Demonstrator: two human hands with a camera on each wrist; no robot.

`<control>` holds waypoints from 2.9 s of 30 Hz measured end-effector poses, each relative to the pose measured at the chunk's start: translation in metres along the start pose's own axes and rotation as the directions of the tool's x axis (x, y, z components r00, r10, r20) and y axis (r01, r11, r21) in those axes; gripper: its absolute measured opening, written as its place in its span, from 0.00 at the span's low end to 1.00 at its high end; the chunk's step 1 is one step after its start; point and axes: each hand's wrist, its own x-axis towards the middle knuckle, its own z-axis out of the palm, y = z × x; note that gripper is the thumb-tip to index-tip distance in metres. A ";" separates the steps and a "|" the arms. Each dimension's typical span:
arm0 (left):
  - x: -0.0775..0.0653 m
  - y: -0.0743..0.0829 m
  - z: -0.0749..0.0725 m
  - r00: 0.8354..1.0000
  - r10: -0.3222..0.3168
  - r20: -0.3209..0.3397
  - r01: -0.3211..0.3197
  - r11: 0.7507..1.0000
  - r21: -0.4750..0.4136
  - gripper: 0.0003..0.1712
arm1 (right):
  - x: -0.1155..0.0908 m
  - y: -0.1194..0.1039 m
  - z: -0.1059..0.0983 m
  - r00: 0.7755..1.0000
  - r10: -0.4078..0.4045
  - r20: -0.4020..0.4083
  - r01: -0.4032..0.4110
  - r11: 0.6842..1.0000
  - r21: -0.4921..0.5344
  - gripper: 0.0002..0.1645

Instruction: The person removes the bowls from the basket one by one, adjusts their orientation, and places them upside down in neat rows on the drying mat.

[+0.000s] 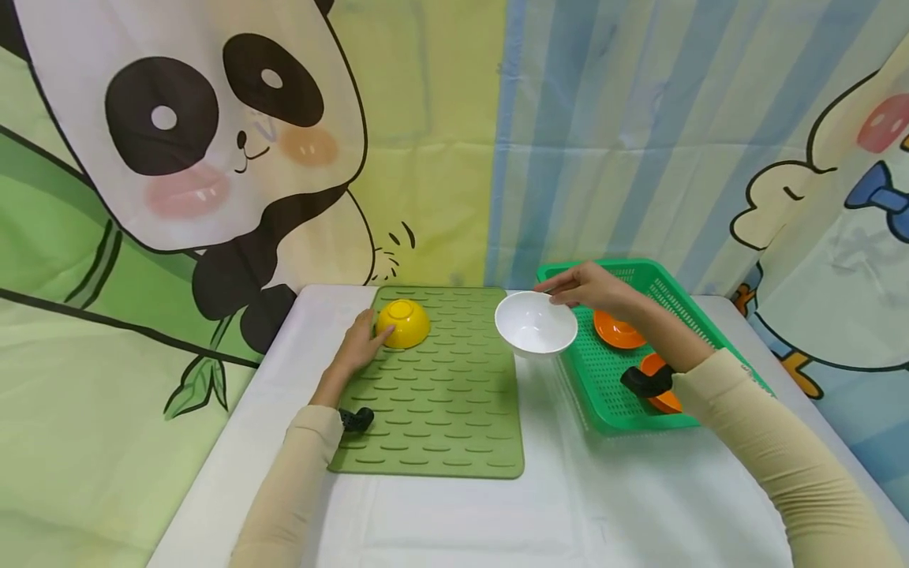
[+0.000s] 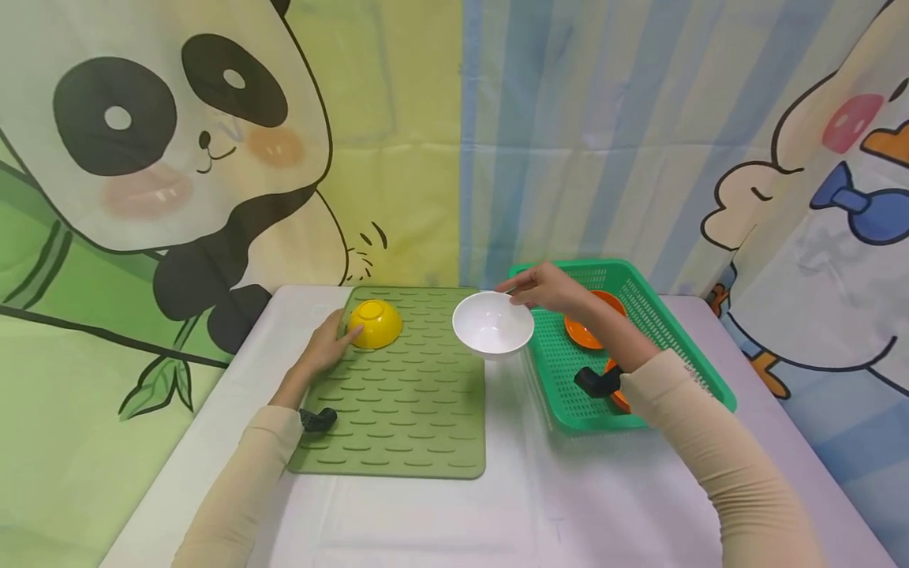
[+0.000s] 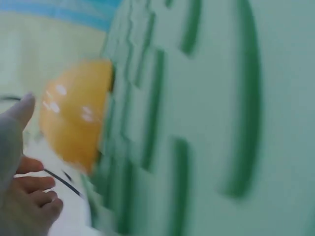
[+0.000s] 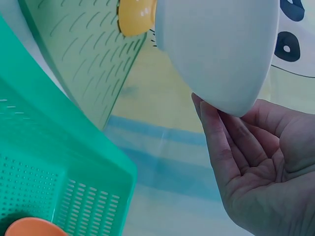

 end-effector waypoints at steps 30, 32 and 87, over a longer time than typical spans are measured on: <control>-0.032 0.155 0.029 0.307 0.929 -0.205 -0.855 0.364 0.369 0.52 | 0.007 -0.021 0.031 0.997 -0.021 0.081 0.016 0.998 0.055 0.20; -0.033 0.154 0.030 0.305 0.928 -0.215 -0.857 0.366 0.364 0.51 | 0.007 -0.022 0.033 0.996 -0.022 0.088 0.016 0.997 0.069 0.19; -0.043 0.163 0.016 0.637 0.730 -0.248 -0.747 0.664 0.033 0.43 | -0.018 -0.018 0.038 0.963 -0.243 -0.119 0.260 0.951 0.165 0.27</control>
